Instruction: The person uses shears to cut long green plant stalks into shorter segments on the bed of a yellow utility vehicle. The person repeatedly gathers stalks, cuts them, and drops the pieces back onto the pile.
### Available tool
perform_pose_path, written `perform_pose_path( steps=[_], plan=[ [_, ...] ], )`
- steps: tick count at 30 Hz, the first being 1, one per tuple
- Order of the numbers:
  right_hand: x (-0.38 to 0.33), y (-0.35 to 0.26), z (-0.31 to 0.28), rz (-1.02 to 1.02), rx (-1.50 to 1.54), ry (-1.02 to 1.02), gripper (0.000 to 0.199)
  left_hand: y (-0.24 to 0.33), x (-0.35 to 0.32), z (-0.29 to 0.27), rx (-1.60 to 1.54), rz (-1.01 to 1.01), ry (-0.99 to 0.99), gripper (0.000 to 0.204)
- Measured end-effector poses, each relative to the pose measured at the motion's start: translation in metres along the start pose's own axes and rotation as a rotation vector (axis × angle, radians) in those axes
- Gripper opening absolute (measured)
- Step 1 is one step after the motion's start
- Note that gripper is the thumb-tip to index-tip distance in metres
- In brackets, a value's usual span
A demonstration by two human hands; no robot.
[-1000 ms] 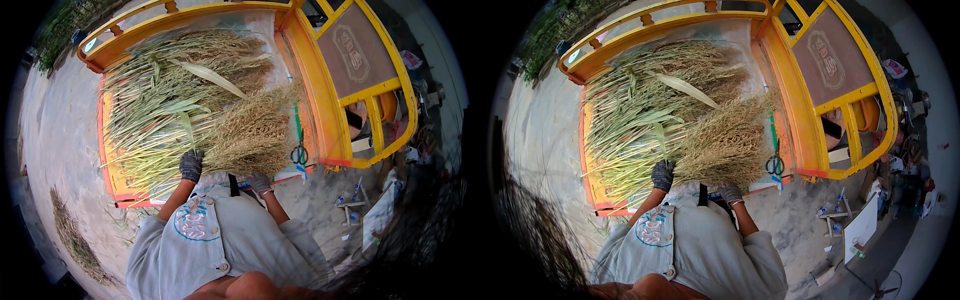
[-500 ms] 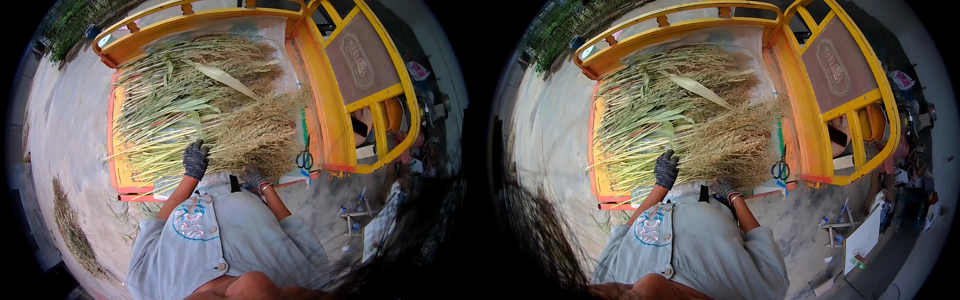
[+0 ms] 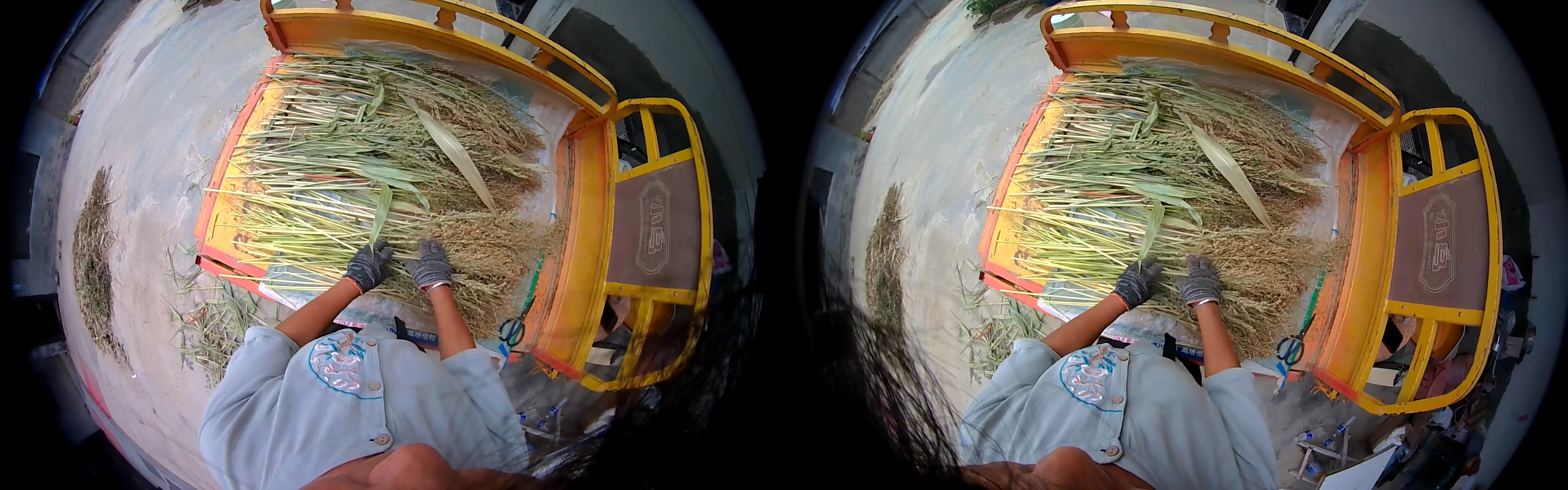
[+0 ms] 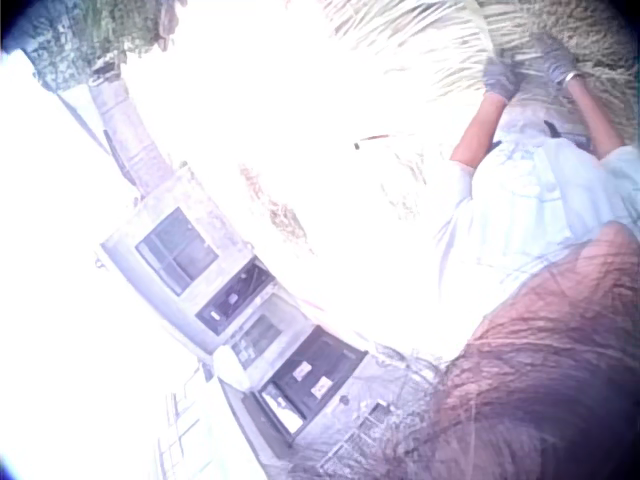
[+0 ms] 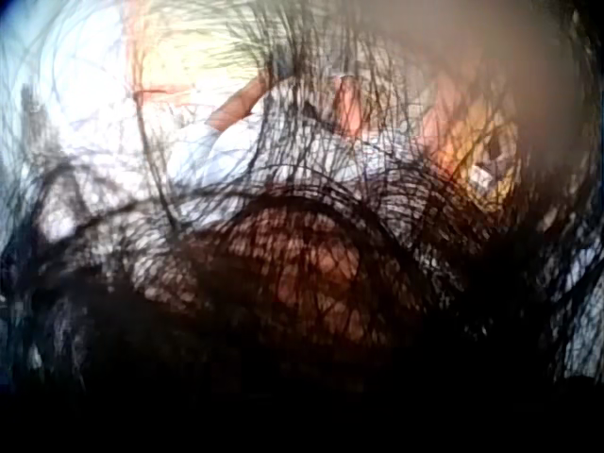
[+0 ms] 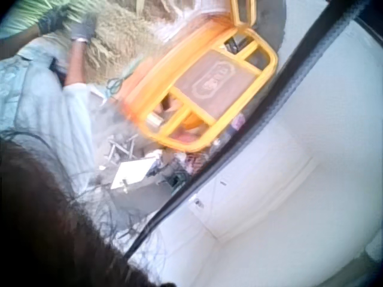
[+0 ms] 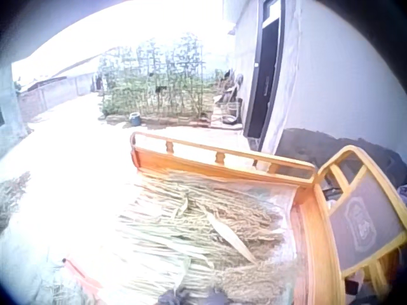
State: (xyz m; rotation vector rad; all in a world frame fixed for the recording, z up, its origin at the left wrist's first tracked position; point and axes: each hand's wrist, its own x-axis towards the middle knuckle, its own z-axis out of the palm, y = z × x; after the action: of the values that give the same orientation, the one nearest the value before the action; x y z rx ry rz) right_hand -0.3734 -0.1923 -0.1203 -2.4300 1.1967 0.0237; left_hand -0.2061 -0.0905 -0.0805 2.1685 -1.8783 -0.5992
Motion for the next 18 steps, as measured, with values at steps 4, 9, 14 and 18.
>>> perform_pose_path(
  steps=[4, 9, 14, 18],
  plan=[
    [-0.013, -0.005, 0.018, 0.019, -0.138, -0.209, 0.055, -0.065, -0.001, -0.015, -0.029, -0.226, 0.095, 0.045],
    [0.010, -0.019, -0.010, 0.075, -0.154, -0.377, 0.056, -0.119, 0.023, 0.002, 0.085, -0.272, -0.128, 0.065],
    [0.078, -0.060, -0.052, 0.108, -0.287, -0.539, 0.051, -0.117, 0.019, 0.024, 0.181, -0.164, -0.165, 0.065],
    [0.138, -0.084, -0.024, 0.058, -0.242, -0.483, 0.042, -0.121, 0.011, 0.033, 0.082, -0.131, -0.193, 0.051]
  ],
)
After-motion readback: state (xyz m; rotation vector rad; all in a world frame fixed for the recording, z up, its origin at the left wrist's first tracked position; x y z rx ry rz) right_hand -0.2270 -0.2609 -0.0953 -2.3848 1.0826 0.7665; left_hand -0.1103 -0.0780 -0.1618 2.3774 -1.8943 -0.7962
